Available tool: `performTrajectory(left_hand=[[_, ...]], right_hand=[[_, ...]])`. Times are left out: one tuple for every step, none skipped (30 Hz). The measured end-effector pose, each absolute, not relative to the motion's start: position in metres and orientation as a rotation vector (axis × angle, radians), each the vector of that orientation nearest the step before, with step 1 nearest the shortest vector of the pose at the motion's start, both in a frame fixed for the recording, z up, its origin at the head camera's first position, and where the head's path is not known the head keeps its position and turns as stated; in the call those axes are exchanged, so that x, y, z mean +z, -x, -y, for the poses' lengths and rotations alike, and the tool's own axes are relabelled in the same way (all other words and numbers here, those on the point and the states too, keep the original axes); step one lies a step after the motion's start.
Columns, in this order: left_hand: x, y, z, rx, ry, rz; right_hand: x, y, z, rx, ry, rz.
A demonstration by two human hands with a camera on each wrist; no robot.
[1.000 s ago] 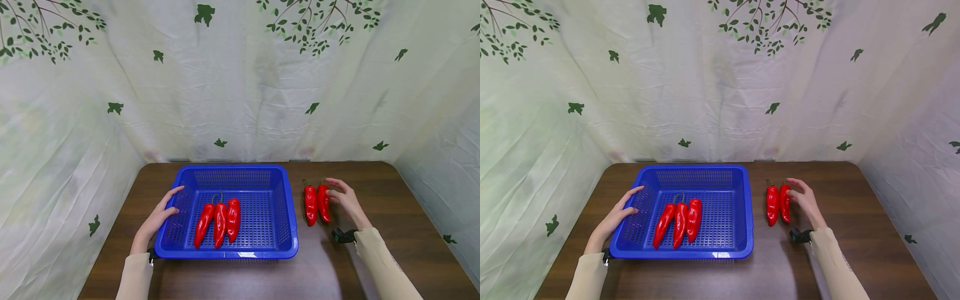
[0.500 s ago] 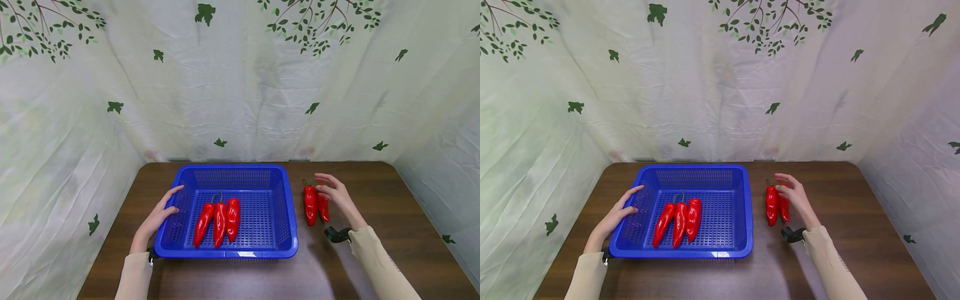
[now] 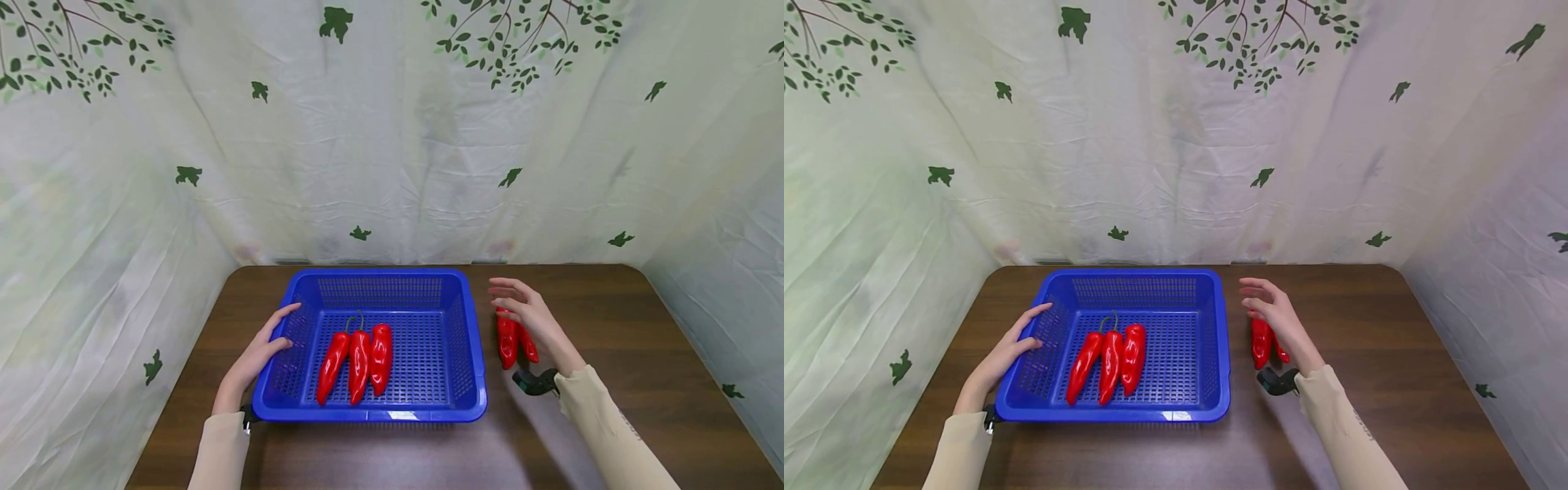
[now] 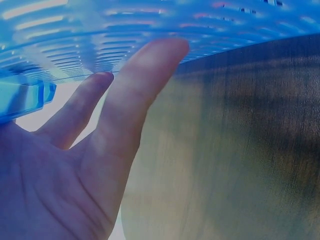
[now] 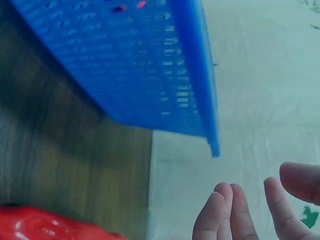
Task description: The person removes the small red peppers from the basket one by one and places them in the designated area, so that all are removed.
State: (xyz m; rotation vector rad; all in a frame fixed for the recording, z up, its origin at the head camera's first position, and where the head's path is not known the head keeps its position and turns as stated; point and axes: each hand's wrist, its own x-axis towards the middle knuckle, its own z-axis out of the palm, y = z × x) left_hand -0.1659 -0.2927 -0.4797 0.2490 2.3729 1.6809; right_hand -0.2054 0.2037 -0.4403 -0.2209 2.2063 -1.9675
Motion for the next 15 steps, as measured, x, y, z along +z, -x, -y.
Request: performTrajectory(left_hand=[[-0.480,0.166,0.293,1.684,-0.250,-2.369],[-0.480,0.166,0.293,1.686,-0.251,-2.367],[-0.480,0.166,0.293,1.688,-0.252,-2.365],[-0.480,0.166,0.293,1.688,-0.253,-2.363],[-0.480,0.166,0.293,1.687,-0.254,-2.365],[-0.481,0.166,0.293,1.687,-0.254,-2.366],[-0.481,0.166,0.293,1.686,-0.255,-2.367],[-0.481,0.166,0.293,1.685,-0.256,-2.369],[-0.481,0.166,0.293,1.683,-0.257,-2.371],[-0.481,0.166,0.293,1.684,-0.258,-2.372],[-0.480,0.166,0.293,1.685,-0.260,-2.371],[-0.480,0.166,0.293,1.687,-0.261,-2.370],[-0.480,0.166,0.293,1.690,-0.262,-2.368],[-0.480,0.166,0.293,1.692,-0.263,-2.367],[-0.480,0.166,0.293,1.694,-0.263,-2.365]], right_hand=[[-0.439,0.205,-0.202,-1.968,0.231,-2.203],[-0.438,0.205,-0.200,-1.968,0.237,-2.198],[-0.437,0.205,-0.198,-1.968,0.239,-2.193],[-0.436,0.205,-0.196,-1.964,0.240,-2.190],[-0.435,0.205,-0.195,-1.962,0.240,-2.187],[-0.434,0.205,-0.193,-1.961,0.240,-2.182],[-0.433,0.204,-0.191,-1.962,0.239,-2.177],[-0.432,0.204,-0.189,-1.962,0.240,-2.172],[-0.430,0.204,-0.187,-1.961,0.244,-2.168],[-0.429,0.204,-0.185,-1.963,0.250,-2.161],[-0.428,0.204,-0.183,-1.965,0.260,-2.152],[-0.427,0.203,-0.181,-1.967,0.270,-2.142],[-0.426,0.203,-0.179,-1.969,0.282,-2.132],[-0.425,0.203,-0.177,-1.969,0.292,-2.126],[-0.424,0.203,-0.175,-1.976,0.302,-2.112]])
